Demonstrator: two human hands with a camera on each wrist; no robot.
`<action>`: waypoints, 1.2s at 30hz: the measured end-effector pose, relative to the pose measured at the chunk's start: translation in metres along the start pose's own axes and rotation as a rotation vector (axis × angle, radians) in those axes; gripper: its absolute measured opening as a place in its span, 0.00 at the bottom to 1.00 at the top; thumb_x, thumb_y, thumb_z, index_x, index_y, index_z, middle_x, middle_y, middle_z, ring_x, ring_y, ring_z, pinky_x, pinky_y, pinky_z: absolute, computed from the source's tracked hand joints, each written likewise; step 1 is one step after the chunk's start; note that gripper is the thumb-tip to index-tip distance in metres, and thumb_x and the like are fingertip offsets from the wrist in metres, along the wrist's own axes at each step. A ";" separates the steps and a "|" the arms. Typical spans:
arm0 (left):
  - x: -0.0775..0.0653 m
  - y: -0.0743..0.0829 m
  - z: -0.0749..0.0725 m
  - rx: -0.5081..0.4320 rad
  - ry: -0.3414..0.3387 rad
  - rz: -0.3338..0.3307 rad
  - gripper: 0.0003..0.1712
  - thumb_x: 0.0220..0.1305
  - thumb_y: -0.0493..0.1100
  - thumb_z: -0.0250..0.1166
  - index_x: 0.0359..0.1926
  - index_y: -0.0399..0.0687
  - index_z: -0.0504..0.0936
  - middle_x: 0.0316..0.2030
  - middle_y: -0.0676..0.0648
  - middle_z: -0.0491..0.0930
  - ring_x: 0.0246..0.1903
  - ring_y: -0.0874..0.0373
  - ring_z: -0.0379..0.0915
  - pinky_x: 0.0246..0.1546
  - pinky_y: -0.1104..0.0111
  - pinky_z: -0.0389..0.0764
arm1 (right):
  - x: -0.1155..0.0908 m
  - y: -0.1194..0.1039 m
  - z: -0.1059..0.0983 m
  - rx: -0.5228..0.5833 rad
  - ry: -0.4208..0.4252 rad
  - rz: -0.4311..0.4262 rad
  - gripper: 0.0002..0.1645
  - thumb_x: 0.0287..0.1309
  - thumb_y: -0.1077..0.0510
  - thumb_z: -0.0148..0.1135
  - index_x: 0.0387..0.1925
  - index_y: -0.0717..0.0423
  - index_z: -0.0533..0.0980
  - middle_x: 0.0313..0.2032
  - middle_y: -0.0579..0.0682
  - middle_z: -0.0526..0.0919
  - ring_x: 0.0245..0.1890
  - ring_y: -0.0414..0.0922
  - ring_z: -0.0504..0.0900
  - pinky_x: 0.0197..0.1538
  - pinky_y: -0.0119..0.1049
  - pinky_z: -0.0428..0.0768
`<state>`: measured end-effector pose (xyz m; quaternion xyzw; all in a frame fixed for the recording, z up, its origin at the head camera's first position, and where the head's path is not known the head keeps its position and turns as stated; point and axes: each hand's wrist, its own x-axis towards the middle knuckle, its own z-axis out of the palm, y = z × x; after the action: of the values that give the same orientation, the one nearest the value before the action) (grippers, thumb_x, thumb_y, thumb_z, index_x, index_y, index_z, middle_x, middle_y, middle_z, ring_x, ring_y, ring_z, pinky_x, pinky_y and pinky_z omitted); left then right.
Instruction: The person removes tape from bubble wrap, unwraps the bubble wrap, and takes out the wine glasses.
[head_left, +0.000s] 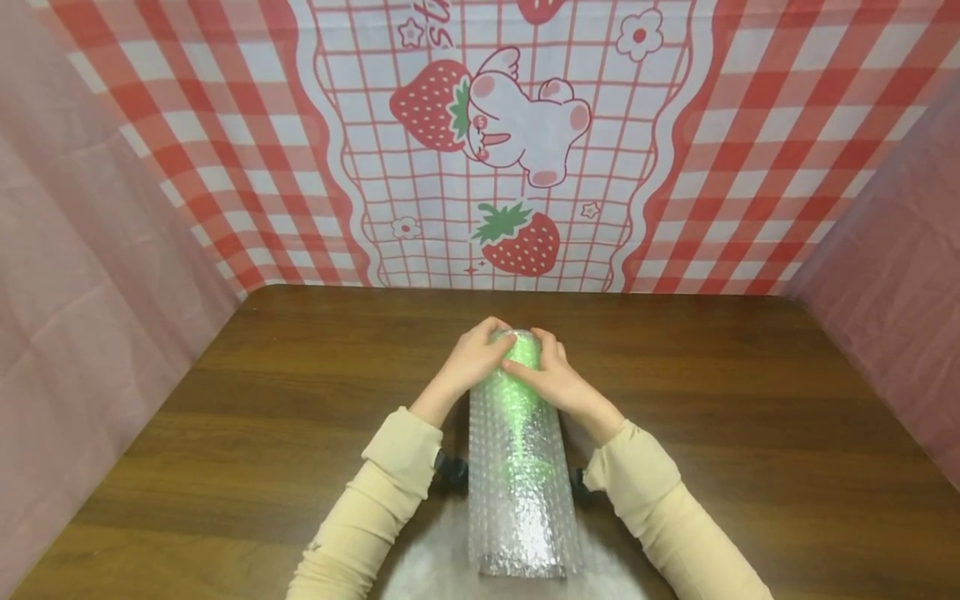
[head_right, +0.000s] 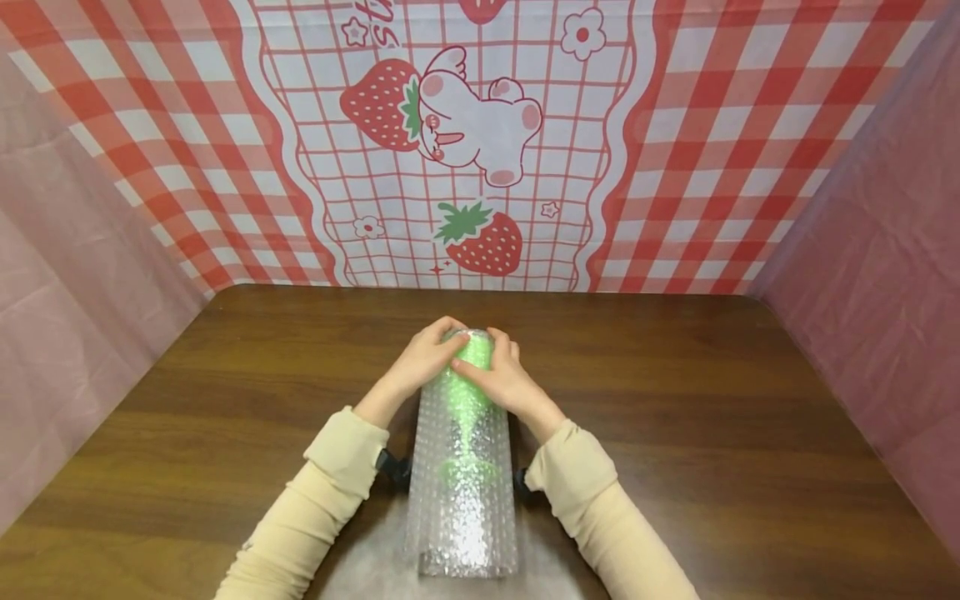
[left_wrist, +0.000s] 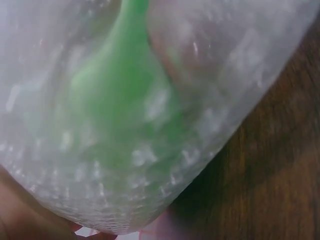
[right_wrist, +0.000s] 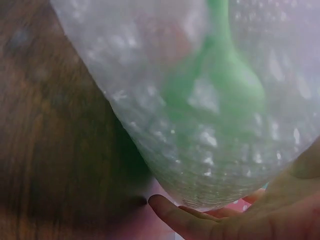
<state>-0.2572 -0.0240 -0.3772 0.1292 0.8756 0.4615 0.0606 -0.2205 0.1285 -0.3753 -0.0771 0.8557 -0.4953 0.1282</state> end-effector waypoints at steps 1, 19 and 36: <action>0.000 0.000 0.000 -0.003 -0.003 -0.001 0.21 0.65 0.54 0.50 0.52 0.48 0.71 0.52 0.44 0.74 0.49 0.49 0.71 0.44 0.58 0.76 | 0.000 0.000 0.000 -0.001 0.001 0.001 0.51 0.58 0.41 0.53 0.68 0.58 0.36 0.63 0.67 0.43 0.61 0.61 0.54 0.61 0.57 0.61; 0.000 -0.003 -0.005 -0.066 -0.058 -0.003 0.19 0.68 0.50 0.44 0.51 0.46 0.72 0.49 0.44 0.75 0.46 0.51 0.71 0.43 0.61 0.75 | -0.001 0.002 -0.001 0.033 -0.006 0.048 0.50 0.57 0.41 0.54 0.67 0.57 0.38 0.64 0.66 0.42 0.62 0.60 0.52 0.62 0.57 0.60; 0.001 -0.007 -0.015 -0.128 -0.066 0.031 0.17 0.68 0.47 0.46 0.49 0.45 0.75 0.48 0.44 0.76 0.45 0.53 0.71 0.42 0.65 0.73 | 0.000 0.001 -0.003 0.043 0.017 0.072 0.50 0.56 0.43 0.55 0.67 0.58 0.39 0.65 0.65 0.44 0.62 0.60 0.53 0.62 0.56 0.61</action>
<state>-0.2630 -0.0389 -0.3747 0.1539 0.8397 0.5129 0.0904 -0.2212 0.1309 -0.3746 -0.0392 0.8481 -0.5094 0.1401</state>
